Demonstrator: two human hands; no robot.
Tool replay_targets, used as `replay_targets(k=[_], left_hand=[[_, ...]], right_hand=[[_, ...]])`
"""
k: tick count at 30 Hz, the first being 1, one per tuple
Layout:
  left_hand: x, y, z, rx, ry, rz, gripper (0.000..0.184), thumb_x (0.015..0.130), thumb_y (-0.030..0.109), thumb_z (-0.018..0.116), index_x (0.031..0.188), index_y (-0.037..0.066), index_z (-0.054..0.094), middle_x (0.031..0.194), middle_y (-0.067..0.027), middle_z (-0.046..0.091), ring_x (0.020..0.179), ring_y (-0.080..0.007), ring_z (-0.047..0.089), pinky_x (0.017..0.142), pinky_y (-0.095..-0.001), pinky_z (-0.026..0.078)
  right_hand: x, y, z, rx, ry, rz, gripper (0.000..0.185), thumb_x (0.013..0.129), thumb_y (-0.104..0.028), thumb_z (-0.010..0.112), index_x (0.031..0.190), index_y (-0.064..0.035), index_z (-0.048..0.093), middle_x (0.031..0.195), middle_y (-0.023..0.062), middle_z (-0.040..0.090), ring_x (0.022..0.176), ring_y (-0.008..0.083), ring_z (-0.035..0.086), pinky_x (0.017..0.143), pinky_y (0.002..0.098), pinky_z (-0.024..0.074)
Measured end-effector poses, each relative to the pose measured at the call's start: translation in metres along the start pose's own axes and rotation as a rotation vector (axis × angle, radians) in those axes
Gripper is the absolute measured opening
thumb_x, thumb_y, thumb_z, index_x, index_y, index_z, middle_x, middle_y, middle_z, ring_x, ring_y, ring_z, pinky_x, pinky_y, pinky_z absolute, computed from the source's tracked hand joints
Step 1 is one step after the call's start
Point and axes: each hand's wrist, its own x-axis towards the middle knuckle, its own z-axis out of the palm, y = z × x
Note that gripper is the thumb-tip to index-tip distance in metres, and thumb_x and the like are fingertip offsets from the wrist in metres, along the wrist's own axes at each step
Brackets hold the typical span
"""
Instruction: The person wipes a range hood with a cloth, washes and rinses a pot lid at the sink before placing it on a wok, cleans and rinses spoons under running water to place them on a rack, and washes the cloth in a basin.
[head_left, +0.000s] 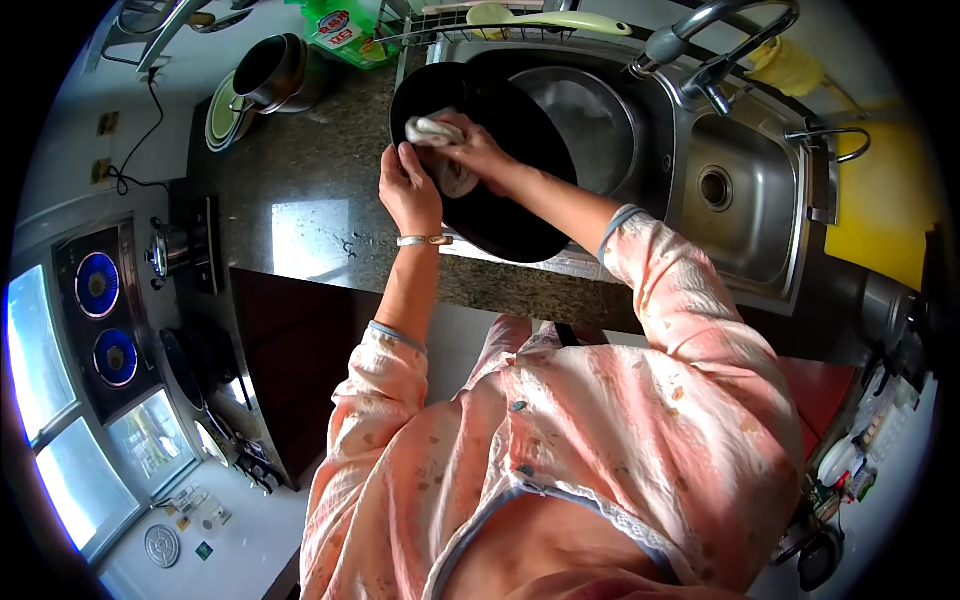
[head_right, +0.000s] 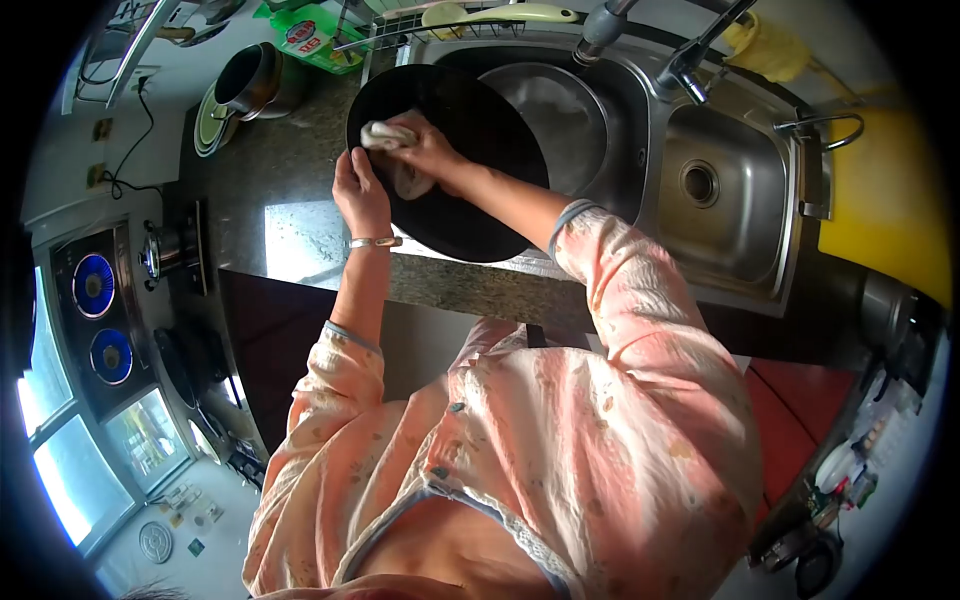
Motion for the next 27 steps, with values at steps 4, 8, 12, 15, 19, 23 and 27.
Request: replay_targets(k=[4,8,12,15,19,23,27], left_hand=[[0.009,-0.009,0.003,-0.005,0.031,0.007,0.028,0.092,0.022,0.050,0.085,-0.004,0.059,0.061,-0.0152,0.056,0.051,-0.0227,0.050,0.051,-0.0338,0.041],[0.012,-0.013,0.004,0.018,0.019,0.010,0.026,0.091,0.019,0.051,0.085,-0.004,0.060,0.058,-0.0135,0.055,0.048,-0.0201,0.046,0.049,-0.0322,0.039],[0.012,-0.007,0.001,-0.051,-0.040,-0.015,0.024,0.091,0.018,0.051,0.086,-0.004,0.060,0.054,-0.0083,0.050,0.047,-0.0135,0.038,0.047,-0.0291,0.035],[0.009,0.011,-0.003,-0.001,-0.059,0.008,0.023,0.091,0.017,0.052,0.088,-0.004,0.059,0.053,-0.0056,0.048,0.048,-0.0112,0.036,0.047,-0.0279,0.034],[0.012,0.022,-0.010,0.007,-0.054,0.033,0.023,0.091,0.017,0.053,0.090,-0.004,0.060,0.052,-0.0026,0.046,0.047,-0.0089,0.035,0.046,-0.0266,0.033],[0.022,0.020,-0.042,-0.168,-0.121,-0.082,0.023,0.091,0.017,0.053,0.090,-0.005,0.060,0.054,0.0047,0.043,0.047,-0.0031,0.032,0.043,-0.0224,0.026],[0.014,0.047,-0.070,-0.501,-0.224,-0.433,0.018,0.091,0.015,0.050,0.084,0.000,0.057,0.059,0.0053,0.046,0.047,-0.0015,0.041,0.039,-0.0184,0.029]], right_hand=[[-0.050,0.006,-0.020,-0.194,-0.264,-0.107,0.046,0.068,-0.015,0.075,0.110,-0.0098,0.057,0.111,0.0050,0.048,0.106,0.0181,0.050,0.091,0.0309,0.0397],[-0.077,0.053,-0.067,-0.645,-0.376,-0.295,0.039,0.062,-0.025,0.078,0.096,-0.0170,0.062,0.113,0.0084,0.049,0.107,0.0297,0.048,0.092,0.0381,0.0403],[-0.084,0.065,-0.122,-1.024,-0.297,-0.212,0.034,0.061,-0.029,0.077,0.092,-0.0216,0.064,0.112,0.0063,0.052,0.106,0.0303,0.048,0.088,0.0443,0.0406],[-0.076,0.071,-0.150,-1.250,-0.144,-0.174,0.035,0.064,-0.030,0.074,0.096,-0.0229,0.063,0.111,0.0070,0.053,0.105,0.0287,0.049,0.088,0.0441,0.0379],[-0.062,0.085,-0.182,-1.391,0.108,-0.132,0.036,0.068,-0.030,0.071,0.100,-0.0185,0.061,0.114,0.0096,0.052,0.108,0.0290,0.048,0.088,0.0443,0.0376],[-0.068,0.074,-0.201,-1.396,0.130,0.126,0.054,0.072,-0.035,0.069,0.118,-0.0109,0.053,0.120,0.0137,0.051,0.114,0.0337,0.046,0.093,0.0426,0.0393],[-0.094,0.039,-0.195,-0.493,0.279,0.495,0.063,0.080,-0.047,0.061,0.123,-0.0033,0.045,0.113,0.0160,0.058,0.103,0.0283,0.058,0.082,0.0393,0.0486]])
